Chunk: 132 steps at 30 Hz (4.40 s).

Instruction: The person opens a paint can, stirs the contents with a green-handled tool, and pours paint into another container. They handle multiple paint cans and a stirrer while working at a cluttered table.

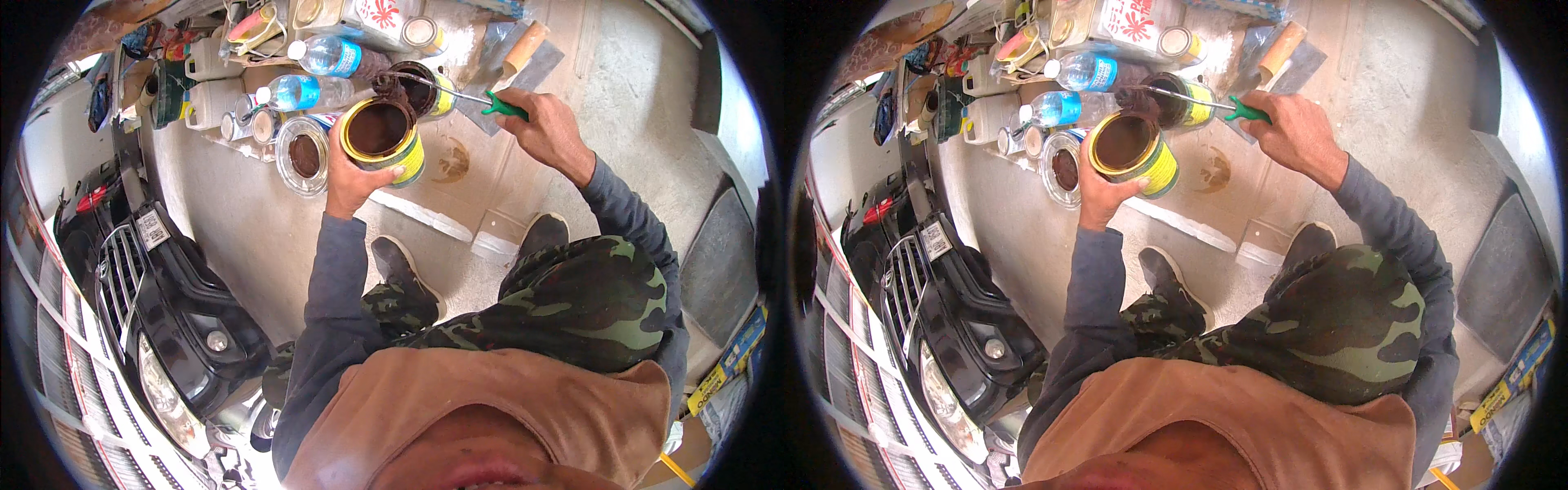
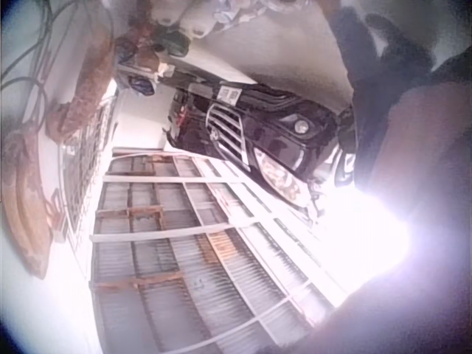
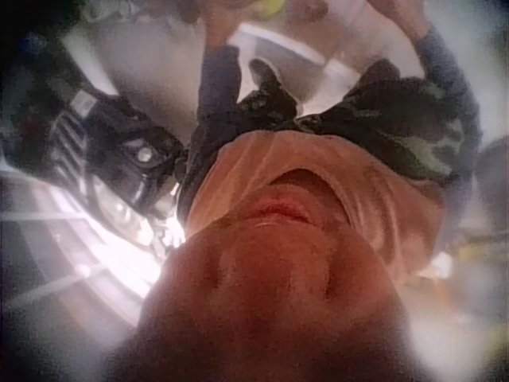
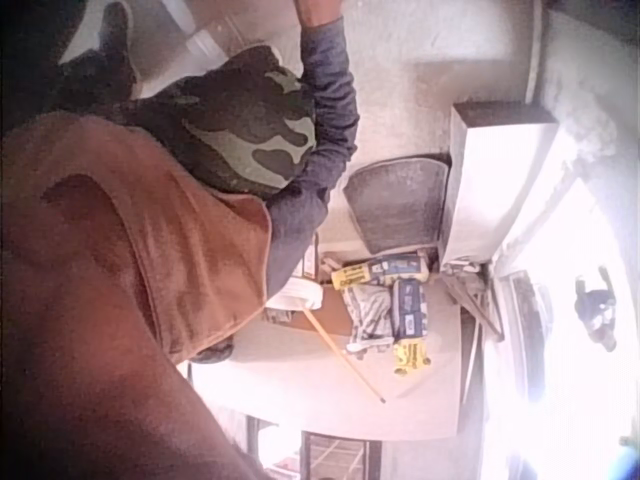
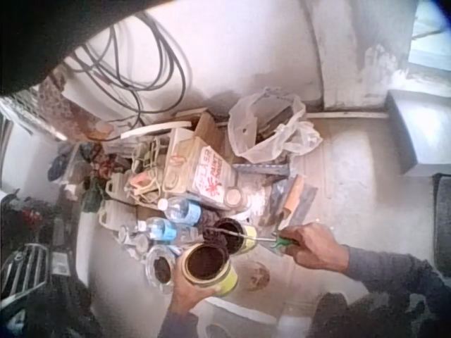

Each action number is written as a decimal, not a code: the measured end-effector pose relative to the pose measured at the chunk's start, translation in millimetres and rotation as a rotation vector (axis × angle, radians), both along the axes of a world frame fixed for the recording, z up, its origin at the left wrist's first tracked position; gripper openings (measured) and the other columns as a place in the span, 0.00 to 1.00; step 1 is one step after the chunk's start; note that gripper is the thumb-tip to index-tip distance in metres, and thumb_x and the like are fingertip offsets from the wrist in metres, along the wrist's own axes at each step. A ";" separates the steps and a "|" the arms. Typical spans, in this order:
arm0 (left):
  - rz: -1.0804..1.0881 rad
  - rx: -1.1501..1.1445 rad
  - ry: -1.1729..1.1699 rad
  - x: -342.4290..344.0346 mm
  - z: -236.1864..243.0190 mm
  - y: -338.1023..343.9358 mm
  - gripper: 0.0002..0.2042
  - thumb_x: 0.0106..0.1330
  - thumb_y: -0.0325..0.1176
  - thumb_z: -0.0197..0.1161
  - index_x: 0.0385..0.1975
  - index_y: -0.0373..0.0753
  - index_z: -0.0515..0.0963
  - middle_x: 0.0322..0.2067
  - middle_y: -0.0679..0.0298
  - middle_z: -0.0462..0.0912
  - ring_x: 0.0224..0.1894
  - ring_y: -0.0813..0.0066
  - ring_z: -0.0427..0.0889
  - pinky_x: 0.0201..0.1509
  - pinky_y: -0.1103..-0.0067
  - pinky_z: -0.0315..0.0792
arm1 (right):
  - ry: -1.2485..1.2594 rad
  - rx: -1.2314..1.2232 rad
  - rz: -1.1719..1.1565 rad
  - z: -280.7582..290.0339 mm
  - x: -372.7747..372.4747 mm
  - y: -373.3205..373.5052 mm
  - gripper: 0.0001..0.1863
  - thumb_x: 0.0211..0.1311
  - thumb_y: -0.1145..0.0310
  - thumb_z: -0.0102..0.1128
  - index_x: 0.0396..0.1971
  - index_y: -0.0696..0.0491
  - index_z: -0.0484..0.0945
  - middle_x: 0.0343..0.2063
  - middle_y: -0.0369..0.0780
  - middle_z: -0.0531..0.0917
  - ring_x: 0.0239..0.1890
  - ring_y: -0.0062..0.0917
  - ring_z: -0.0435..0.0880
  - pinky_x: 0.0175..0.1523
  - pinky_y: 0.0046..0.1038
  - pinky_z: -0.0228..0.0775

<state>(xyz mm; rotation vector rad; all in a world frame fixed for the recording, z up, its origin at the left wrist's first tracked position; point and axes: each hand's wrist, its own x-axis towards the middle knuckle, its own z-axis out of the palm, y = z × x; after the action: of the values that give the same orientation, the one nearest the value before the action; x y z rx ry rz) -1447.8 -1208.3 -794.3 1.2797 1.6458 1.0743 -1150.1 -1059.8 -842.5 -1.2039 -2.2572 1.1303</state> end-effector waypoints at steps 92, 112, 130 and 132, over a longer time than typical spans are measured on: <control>0.155 0.302 0.043 26.3 -112.1 -62.4 0.58 0.45 0.32 0.83 0.73 0.38 0.45 0.68 0.50 0.61 0.71 0.56 0.66 0.76 0.62 0.63 | -0.144 -0.027 -0.050 -58.8 -13.0 -48.6 0.21 0.64 0.67 0.63 0.57 0.54 0.77 0.45 0.52 0.85 0.46 0.50 0.85 0.47 0.47 0.77; 0.417 0.177 0.000 40.3 -154.8 -89.2 0.61 0.46 0.31 0.86 0.74 0.36 0.42 0.72 0.50 0.57 0.73 0.57 0.63 0.79 0.63 0.59 | -0.171 0.002 0.031 -81.8 -5.1 -76.4 0.20 0.61 0.68 0.63 0.54 0.54 0.74 0.38 0.50 0.86 0.42 0.49 0.87 0.42 0.48 0.79; 0.432 0.152 0.075 41.1 -164.4 -80.8 0.57 0.53 0.28 0.81 0.75 0.38 0.40 0.73 0.50 0.56 0.74 0.59 0.62 0.78 0.63 0.59 | -0.251 0.109 -0.054 -110.6 5.2 -68.3 0.24 0.58 0.65 0.67 0.56 0.52 0.76 0.43 0.47 0.84 0.47 0.44 0.84 0.49 0.47 0.77; 0.503 0.130 0.096 45.7 -165.2 -75.8 0.56 0.53 0.23 0.79 0.75 0.38 0.42 0.72 0.50 0.57 0.74 0.59 0.62 0.78 0.63 0.59 | -0.221 0.076 -0.044 -109.7 6.3 -71.8 0.24 0.60 0.64 0.67 0.56 0.53 0.77 0.44 0.48 0.83 0.47 0.45 0.84 0.50 0.46 0.77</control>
<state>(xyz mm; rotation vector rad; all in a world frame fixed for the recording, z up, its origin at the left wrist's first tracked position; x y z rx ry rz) -1402.0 -1284.0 -959.5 1.0301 2.0640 1.4528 -1143.9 -1131.5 -952.2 -1.4004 -2.3961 0.9269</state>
